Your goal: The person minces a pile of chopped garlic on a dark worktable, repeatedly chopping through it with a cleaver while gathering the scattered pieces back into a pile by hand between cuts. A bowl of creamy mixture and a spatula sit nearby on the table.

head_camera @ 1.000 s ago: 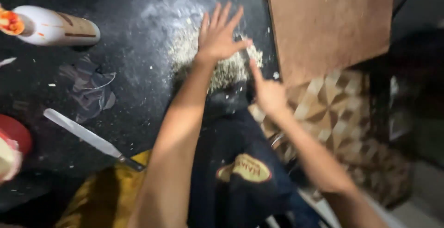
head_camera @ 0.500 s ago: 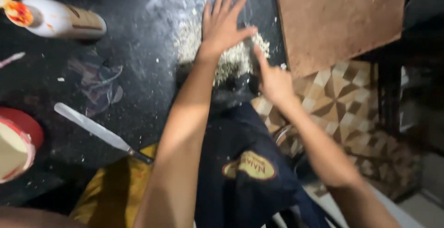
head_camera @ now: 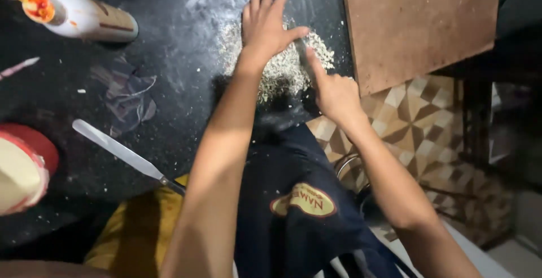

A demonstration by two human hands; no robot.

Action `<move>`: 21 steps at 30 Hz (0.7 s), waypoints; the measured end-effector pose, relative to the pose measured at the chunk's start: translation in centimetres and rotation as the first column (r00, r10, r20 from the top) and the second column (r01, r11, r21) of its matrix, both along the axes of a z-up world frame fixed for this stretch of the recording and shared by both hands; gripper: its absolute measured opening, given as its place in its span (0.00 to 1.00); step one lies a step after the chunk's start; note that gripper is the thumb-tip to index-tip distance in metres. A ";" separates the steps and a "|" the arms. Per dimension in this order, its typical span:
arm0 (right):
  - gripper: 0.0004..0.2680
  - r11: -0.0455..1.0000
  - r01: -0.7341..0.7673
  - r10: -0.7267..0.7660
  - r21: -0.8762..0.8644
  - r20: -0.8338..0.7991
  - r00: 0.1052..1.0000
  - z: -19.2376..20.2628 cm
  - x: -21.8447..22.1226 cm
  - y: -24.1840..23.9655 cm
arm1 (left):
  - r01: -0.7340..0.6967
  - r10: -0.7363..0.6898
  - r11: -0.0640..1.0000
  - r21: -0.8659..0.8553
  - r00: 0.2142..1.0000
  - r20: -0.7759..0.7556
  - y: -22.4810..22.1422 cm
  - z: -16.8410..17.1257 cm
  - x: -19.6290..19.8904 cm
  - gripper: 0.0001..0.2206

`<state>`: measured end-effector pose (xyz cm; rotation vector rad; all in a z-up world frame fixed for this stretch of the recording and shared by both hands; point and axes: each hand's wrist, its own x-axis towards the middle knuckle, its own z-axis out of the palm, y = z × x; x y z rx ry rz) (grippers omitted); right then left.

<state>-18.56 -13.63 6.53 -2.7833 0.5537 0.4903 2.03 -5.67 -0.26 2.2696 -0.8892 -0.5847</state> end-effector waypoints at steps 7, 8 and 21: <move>0.36 1.000 -0.012 0.011 -0.025 -0.028 1.000 -1.0 0.0 0.0 | -0.065 0.065 0.998 0.012 0.998 0.000 1.4 1.0 0.4 0.51; 0.35 0.999 -0.044 0.044 -0.029 -0.018 0.999 0.4 0.1 -0.4 | -0.072 0.072 0.997 -0.003 0.997 0.000 1.4 1.0 0.3 0.51; 0.39 0.991 -0.119 0.121 -0.061 0.035 0.992 -4.6 0.2 1.5 | -0.196 0.202 0.979 -0.054 0.970 0.133 3.7 1.4 0.9 0.54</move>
